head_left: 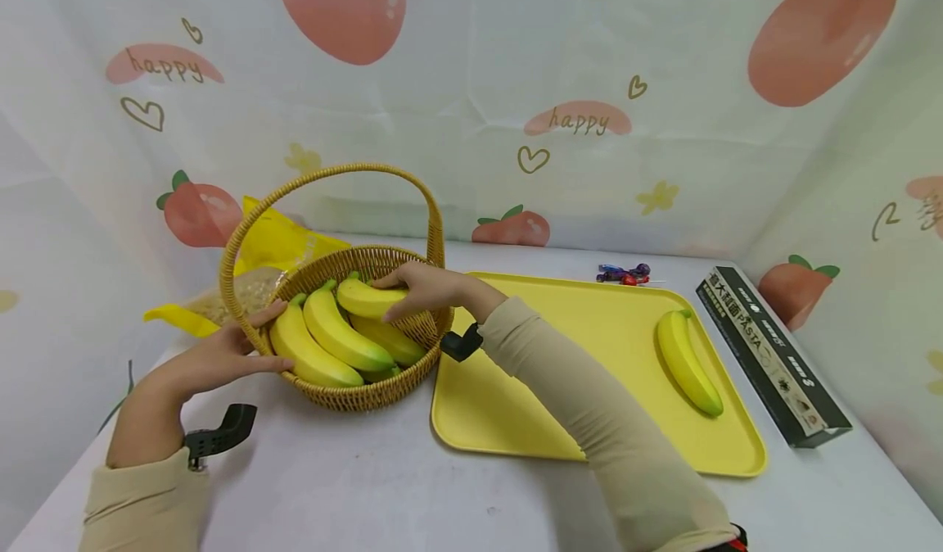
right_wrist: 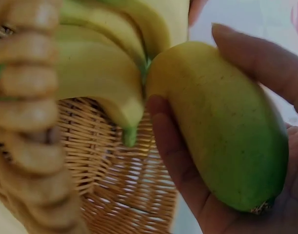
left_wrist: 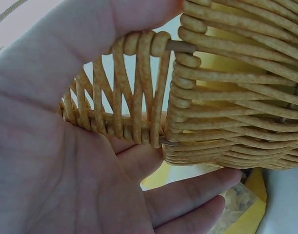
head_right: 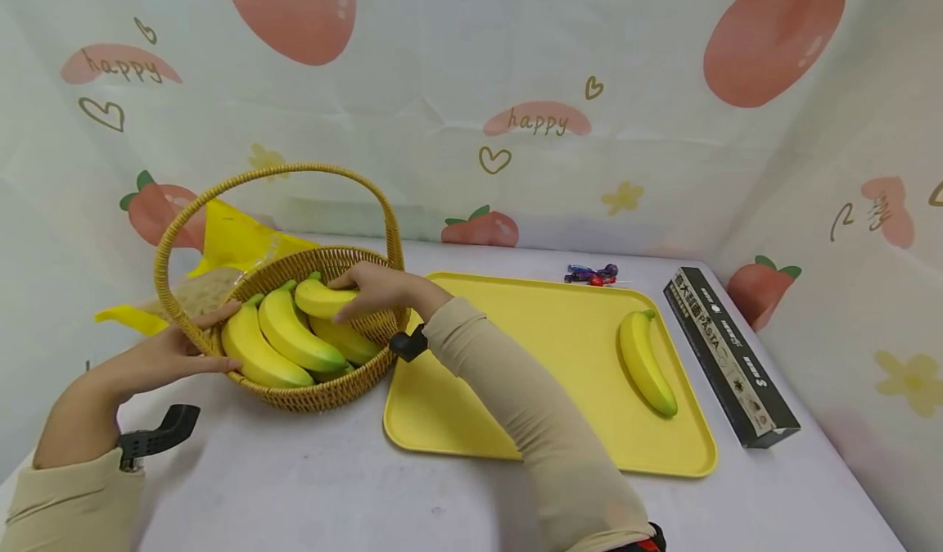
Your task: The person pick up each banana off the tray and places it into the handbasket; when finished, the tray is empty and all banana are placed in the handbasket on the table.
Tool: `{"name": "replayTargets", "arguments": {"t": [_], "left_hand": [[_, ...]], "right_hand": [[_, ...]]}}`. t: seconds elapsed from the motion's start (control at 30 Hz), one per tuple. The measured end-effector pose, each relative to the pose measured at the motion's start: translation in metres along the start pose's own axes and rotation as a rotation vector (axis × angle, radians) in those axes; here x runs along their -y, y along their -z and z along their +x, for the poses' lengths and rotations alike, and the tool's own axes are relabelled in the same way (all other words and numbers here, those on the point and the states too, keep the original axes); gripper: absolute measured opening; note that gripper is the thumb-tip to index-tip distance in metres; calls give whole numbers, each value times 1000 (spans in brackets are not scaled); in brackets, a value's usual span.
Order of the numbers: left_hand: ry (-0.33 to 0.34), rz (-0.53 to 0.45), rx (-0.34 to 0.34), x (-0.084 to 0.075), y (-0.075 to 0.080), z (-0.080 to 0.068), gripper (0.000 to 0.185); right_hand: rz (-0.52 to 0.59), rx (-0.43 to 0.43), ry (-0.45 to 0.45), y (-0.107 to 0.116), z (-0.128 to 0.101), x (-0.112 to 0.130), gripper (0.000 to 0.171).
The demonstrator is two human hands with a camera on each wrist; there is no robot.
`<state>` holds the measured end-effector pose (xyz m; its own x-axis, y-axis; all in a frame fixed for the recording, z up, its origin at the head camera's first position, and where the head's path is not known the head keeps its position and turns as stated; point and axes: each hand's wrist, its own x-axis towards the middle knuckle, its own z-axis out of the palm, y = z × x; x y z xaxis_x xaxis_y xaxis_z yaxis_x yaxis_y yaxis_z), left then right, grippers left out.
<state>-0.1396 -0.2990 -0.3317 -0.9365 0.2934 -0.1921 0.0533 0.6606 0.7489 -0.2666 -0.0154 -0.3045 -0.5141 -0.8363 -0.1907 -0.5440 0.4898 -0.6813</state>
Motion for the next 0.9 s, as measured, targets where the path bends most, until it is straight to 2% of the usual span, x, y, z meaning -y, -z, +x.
{"name": "replayTargets", "arguments": {"t": [0.13,0.3,0.43,0.73,0.9], "left_hand": [[-4,2,2,-1,0,0,92],[-6,12,-4,0,0,0,92],[-5,12,-4,0,0,0,92],[-16,-7,1,-1,0,-1,92],[-9,-6,5,-1,0,-1,92]], "right_hand": [[50,40,-19,-2,6,-2,65],[20,120,-28,-3,9,1,59],[21,151,-33,-4,12,1,58],[77,117,-35,-3,7,1,56],[160,90,-2,-3,-1,-3,57]]}}
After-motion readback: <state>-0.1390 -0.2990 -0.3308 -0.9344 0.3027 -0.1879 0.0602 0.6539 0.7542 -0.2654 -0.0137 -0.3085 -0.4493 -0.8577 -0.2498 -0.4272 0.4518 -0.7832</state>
